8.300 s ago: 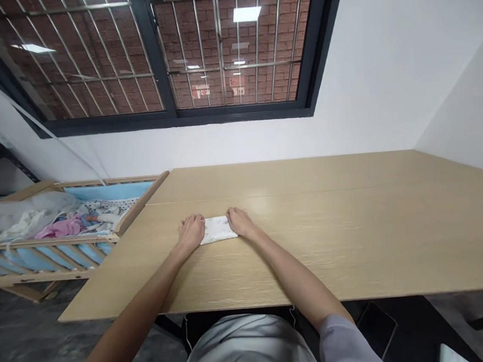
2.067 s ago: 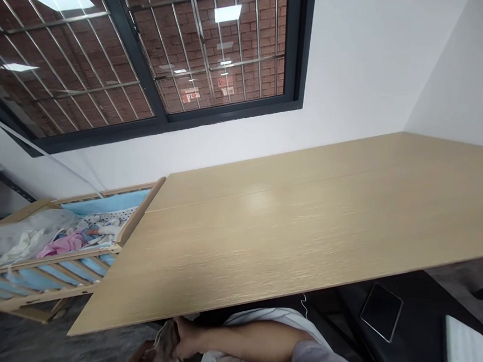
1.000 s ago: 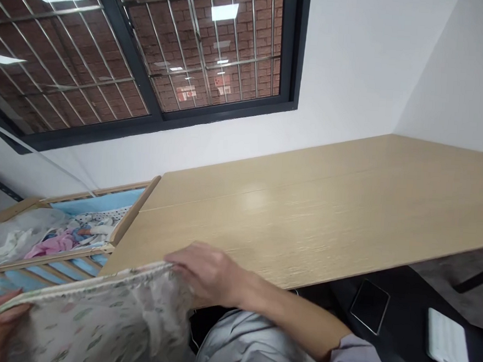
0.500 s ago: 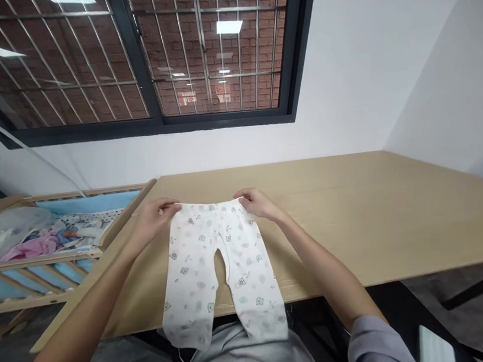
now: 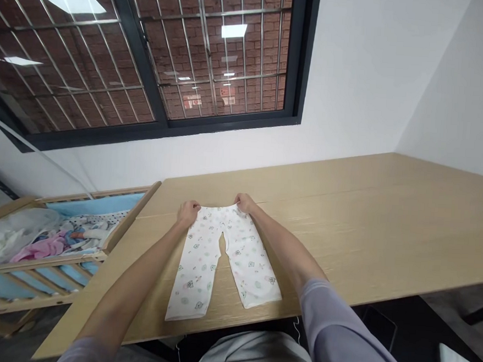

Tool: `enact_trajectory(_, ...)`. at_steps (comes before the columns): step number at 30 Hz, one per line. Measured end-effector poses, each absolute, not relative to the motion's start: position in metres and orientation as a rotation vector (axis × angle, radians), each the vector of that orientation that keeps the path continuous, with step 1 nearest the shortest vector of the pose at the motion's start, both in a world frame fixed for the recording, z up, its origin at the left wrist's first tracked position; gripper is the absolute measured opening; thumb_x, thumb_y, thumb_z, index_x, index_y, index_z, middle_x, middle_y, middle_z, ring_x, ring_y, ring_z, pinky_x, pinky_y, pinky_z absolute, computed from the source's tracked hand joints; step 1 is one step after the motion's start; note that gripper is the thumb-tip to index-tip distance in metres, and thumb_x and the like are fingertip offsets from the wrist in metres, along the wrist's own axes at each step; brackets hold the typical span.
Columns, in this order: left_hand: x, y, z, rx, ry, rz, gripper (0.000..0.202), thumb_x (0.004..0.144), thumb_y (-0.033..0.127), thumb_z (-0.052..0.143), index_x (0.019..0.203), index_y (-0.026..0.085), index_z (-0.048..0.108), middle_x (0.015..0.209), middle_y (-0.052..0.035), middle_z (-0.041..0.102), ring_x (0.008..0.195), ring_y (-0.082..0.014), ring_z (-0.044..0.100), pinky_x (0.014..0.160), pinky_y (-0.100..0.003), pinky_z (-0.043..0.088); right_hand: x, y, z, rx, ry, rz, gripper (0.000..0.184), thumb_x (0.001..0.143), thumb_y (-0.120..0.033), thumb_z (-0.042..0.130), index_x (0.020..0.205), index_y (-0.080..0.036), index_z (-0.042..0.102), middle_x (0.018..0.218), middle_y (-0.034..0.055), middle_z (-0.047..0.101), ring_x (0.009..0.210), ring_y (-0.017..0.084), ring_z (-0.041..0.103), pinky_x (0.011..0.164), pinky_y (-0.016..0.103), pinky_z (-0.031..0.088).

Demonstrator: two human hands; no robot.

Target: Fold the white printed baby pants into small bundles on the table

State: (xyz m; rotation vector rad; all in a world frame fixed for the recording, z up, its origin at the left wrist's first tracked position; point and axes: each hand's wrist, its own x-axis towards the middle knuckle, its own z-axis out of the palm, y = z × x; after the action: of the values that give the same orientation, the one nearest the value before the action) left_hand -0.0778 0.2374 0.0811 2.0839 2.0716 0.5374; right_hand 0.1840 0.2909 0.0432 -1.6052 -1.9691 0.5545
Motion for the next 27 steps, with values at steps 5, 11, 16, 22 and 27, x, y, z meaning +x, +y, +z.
enact_trajectory(5,-0.07,0.233,0.08,2.027,2.122,0.479,0.037,0.095,0.039,0.063,0.127,0.019,0.059,0.128,-0.009,0.062,0.108,-0.0229,0.064,0.091,-0.045,0.057,0.182,0.297,0.033,-1.694,-1.946,0.546,0.026,0.079,0.0,0.06,0.101,-0.008,0.072,0.104,0.0119,0.074,0.096,0.017,0.065,0.082,0.019,0.044)
enact_trajectory(11,-0.032,0.182,0.104,2.193,1.972,0.539,0.034,0.1,0.032,0.051,0.126,0.011,0.059,0.133,-0.0189,0.06,0.127,-0.0289,0.055,0.106,-0.044,0.043,0.193,0.304,0.041,-1.764,-1.864,0.534,0.028,0.085,-0.02,0.067,0.11,-0.009,0.069,0.107,0.0118,0.074,0.088,0.014,0.064,0.074,0.018,0.044)
enact_trajectory(16,0.041,0.075,0.09,2.359,1.53,0.332,0.046,0.09,0.064,0.055,0.097,0.02,0.068,0.088,-0.0092,0.074,0.086,-0.0265,0.07,0.079,-0.038,0.052,0.199,0.312,0.043,-1.825,-1.918,0.637,0.027,0.076,-0.028,0.078,0.091,-0.006,0.075,0.087,0.0119,0.074,0.081,0.019,0.067,0.068,0.022,0.044)
enact_trajectory(22,0.106,-0.003,0.045,2.553,1.227,0.078,0.064,0.087,0.068,0.049,0.112,0.011,0.066,0.101,-0.0248,0.072,0.095,-0.0414,0.07,0.078,-0.053,0.054,0.196,0.315,0.044,-1.903,-1.991,0.649,0.03,0.067,-0.031,0.083,0.08,-0.005,0.077,0.082,0.0155,0.074,0.085,0.026,0.069,0.069,0.026,0.047)
enact_trajectory(27,0.116,-0.001,0.035,2.61,1.209,0.102,0.041,0.092,0.042,0.048,0.112,0.01,0.064,0.102,-0.0238,0.072,0.091,-0.039,0.072,0.073,-0.051,0.056,0.193,0.312,0.043,-1.904,-1.998,0.633,0.026,0.068,-0.025,0.079,0.084,-0.005,0.078,0.084,0.0148,0.074,0.089,0.027,0.069,0.07,0.026,0.048)
